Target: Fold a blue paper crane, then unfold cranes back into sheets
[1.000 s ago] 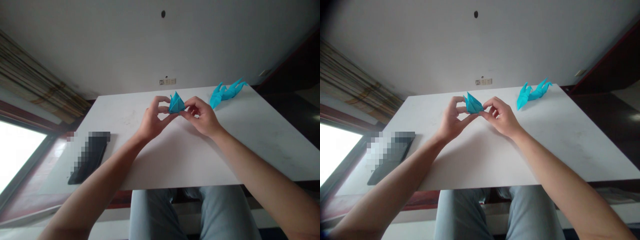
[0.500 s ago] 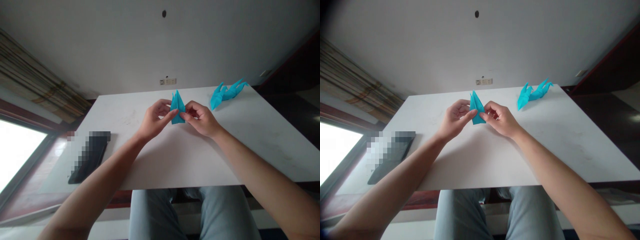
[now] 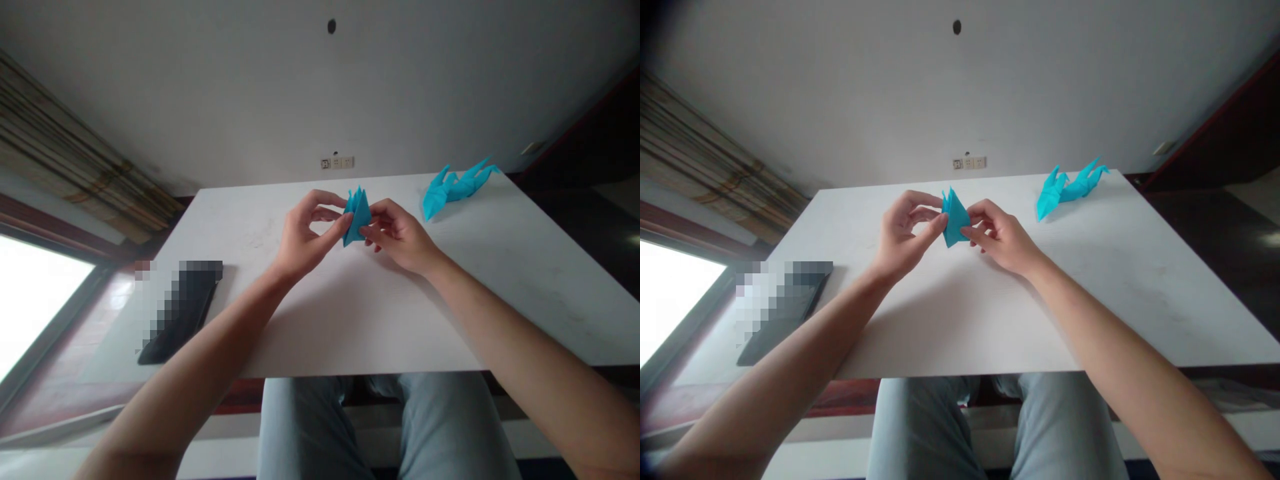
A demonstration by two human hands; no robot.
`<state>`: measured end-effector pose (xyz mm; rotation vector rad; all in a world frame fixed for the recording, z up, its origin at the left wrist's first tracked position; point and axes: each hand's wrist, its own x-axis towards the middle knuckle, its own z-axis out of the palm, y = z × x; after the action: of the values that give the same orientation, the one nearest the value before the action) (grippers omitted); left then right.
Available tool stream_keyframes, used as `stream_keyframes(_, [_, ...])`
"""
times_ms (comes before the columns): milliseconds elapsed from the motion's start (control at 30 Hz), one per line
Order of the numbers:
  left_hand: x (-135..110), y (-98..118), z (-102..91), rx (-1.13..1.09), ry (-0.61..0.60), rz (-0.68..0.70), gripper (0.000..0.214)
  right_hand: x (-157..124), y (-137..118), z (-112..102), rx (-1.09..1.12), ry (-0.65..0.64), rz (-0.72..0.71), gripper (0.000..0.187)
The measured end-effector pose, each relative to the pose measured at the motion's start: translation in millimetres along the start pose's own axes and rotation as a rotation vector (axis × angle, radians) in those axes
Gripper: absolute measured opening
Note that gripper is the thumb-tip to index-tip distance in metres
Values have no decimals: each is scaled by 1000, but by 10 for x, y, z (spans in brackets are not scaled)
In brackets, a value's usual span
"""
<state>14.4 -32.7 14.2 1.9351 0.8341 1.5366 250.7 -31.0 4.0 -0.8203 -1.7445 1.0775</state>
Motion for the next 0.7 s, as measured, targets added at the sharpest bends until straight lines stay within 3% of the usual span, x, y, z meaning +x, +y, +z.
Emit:
stream_keyframes(233, [27,41,-28,119,20,68,15,-12,-21,-18,-115,-8,-65,38])
stream_keyframes(700, [45,88,-49,161,-46,22,17,-11,-58,-29,-289,-45,-131,23])
